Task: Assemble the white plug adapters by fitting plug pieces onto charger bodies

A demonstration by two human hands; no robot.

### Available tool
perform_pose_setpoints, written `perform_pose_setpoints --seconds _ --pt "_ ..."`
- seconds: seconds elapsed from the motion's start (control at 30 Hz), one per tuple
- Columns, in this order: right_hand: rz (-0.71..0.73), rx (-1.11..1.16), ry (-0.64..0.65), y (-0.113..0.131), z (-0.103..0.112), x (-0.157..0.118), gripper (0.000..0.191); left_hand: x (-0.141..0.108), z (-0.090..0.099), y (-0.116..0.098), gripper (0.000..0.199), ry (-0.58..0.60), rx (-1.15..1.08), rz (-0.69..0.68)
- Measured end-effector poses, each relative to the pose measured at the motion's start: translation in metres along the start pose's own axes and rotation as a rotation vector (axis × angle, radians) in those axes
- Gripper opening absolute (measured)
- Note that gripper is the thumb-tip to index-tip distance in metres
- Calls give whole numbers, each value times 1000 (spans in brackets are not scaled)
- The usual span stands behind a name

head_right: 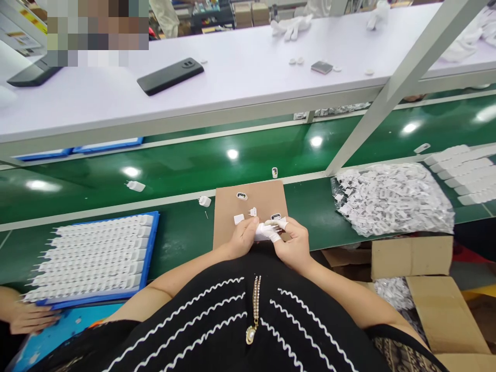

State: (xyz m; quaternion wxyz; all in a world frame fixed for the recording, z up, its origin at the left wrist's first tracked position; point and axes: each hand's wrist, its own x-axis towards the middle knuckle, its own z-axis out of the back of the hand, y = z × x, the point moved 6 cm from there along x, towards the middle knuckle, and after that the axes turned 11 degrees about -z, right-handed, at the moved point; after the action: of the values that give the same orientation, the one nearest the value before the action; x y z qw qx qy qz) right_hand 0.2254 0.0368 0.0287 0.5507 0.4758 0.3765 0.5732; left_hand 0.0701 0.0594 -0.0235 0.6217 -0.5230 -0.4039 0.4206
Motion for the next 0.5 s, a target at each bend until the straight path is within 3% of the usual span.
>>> perform_pose_setpoints --seconds 0.2,0.3,0.4,0.5 --pt "8 37 -15 11 3 4 15 -1 -7 -13 66 -123 -89 75" --pt "-78 83 29 -3 0 11 15 0 -9 -9 67 -120 -117 93" --pt "-282 169 142 -43 -10 19 24 2 -10 13 66 -1 -168 172" --pt "-484 227 291 -92 -24 18 40 1 -10 45 64 235 -289 346"
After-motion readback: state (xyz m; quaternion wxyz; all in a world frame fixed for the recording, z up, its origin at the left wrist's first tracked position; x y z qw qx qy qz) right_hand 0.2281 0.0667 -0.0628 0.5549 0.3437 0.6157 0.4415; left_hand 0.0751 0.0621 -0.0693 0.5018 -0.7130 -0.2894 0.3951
